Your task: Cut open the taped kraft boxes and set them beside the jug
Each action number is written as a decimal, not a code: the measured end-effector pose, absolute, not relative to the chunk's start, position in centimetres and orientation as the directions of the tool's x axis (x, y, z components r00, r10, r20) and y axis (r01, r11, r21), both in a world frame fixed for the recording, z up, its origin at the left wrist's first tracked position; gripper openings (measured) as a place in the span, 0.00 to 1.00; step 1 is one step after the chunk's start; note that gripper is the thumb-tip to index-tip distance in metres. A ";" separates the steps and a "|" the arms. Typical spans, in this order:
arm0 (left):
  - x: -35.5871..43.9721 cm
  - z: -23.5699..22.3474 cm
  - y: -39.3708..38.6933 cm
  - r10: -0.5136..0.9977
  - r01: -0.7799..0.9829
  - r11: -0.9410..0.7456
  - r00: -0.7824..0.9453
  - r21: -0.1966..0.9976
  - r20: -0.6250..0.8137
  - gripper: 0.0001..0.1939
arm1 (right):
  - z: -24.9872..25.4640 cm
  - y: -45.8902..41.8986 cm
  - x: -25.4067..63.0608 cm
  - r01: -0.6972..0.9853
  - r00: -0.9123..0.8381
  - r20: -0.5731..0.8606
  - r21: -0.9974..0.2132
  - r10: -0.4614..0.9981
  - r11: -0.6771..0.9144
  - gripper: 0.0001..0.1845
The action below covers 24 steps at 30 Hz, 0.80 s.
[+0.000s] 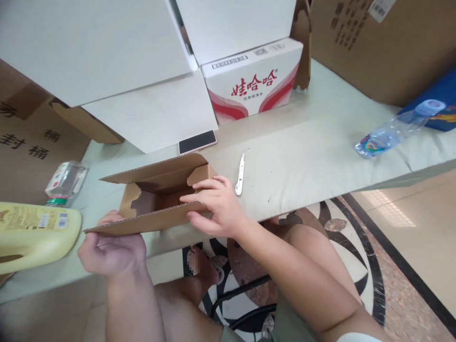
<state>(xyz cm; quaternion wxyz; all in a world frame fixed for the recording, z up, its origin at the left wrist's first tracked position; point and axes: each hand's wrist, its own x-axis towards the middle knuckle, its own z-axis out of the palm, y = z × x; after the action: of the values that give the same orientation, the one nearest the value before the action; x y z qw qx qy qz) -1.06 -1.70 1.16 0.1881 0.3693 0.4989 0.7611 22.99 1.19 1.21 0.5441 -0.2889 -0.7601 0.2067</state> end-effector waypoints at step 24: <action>-0.4 2.1 -2.9 0.882 -0.050 -0.265 -0.417 0.963 0.221 0.41 | 2.1 0.7 24.0 0.066 -0.057 0.550 -0.830 0.833 0.553 0.11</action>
<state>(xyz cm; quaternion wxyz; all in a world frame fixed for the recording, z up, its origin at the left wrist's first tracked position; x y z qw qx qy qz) -0.41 -2.89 2.12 0.3438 0.4164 0.4994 0.6775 23.97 0.69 2.09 0.5938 -0.3451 -0.6511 0.3230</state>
